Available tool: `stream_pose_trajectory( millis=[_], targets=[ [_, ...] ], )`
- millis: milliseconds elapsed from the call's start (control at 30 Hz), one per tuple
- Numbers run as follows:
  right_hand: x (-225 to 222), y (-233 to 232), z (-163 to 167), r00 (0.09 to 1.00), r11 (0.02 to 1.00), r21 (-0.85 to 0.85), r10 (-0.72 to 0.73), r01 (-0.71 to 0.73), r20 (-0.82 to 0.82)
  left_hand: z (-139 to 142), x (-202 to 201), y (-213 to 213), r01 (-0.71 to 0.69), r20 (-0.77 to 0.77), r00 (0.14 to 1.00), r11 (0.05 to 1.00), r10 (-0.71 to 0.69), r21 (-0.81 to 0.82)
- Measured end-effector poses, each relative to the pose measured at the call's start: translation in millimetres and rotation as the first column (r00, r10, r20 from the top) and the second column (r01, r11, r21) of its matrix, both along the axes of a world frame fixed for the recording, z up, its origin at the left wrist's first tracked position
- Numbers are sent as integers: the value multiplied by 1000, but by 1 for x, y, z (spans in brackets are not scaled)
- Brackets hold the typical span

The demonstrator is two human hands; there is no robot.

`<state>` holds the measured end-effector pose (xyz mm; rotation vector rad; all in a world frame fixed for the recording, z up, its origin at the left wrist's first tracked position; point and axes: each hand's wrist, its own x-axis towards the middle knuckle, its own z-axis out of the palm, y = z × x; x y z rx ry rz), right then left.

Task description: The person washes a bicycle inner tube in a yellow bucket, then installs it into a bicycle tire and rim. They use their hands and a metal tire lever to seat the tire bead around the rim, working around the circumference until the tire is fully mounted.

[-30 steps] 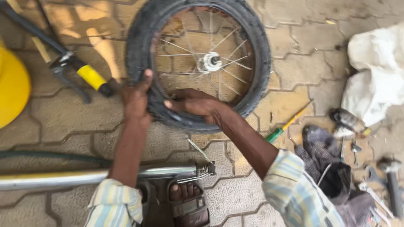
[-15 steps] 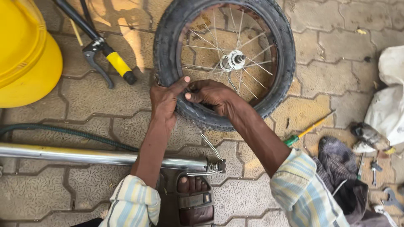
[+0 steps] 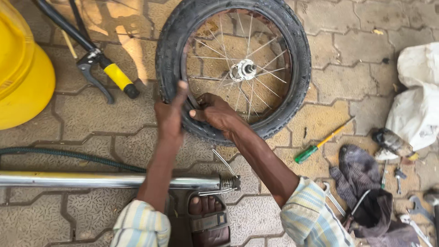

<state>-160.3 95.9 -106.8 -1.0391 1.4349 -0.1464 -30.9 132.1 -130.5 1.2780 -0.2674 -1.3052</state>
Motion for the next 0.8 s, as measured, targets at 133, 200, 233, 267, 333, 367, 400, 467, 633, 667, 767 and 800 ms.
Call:
stream_pose_trajectory(
  millis=[133, 200, 233, 267, 333, 367, 400, 467, 633, 667, 767, 800],
  targets=[
    [-16, 3, -6, 991, 998, -46, 57, -52, 124, 17, 30, -25, 84, -158, 984, 996, -85, -12],
    [-22, 5, -8, 986, 999, -2, 39, -39, 163, 17, 42, -40, 179, -70, 981, 983, -181, -30],
    [-23, 7, -10, 988, 999, 35, 33, -38, 151, 15, 46, -43, 233, -111, 965, 971, -238, -59],
    [-23, 8, -11, 990, 997, 69, 30, -40, 139, 12, 50, -46, 281, -151, 944, 955, -292, -91],
    [-19, 10, -14, 996, 999, 34, 22, -25, 89, 3, 50, -50, 299, -201, 925, 943, -324, -144],
    [-16, 11, -15, 997, 999, 23, 24, -26, 74, 0, 48, -51, 271, -211, 931, 951, -299, -152],
    [-13, 12, -16, 997, 1000, 1, 18, -18, 71, -3, 48, -50, 233, -218, 939, 959, -265, -160],
    [-9, 13, -15, 998, 999, -53, 3, 0, 62, -6, 49, -49, 214, -256, 937, 970, -237, -115],
    [-9, 25, 1, 990, 930, -341, 119, -140, -82, -4, 51, -49, 212, -198, 952, 969, -235, -131],
    [-12, 30, 6, 981, 876, -449, 121, -178, -153, -3, 50, -50, 213, -176, 956, 967, -236, -142],
    [-19, 55, 19, 936, 852, -486, 14, -196, -352, 0, 44, -61, 246, -142, 950, 945, -280, -215],
    [-22, 66, 23, 916, 775, -574, 18, -266, -400, -1, 45, -62, 252, -129, 950, 943, -284, -216]
  ],
)
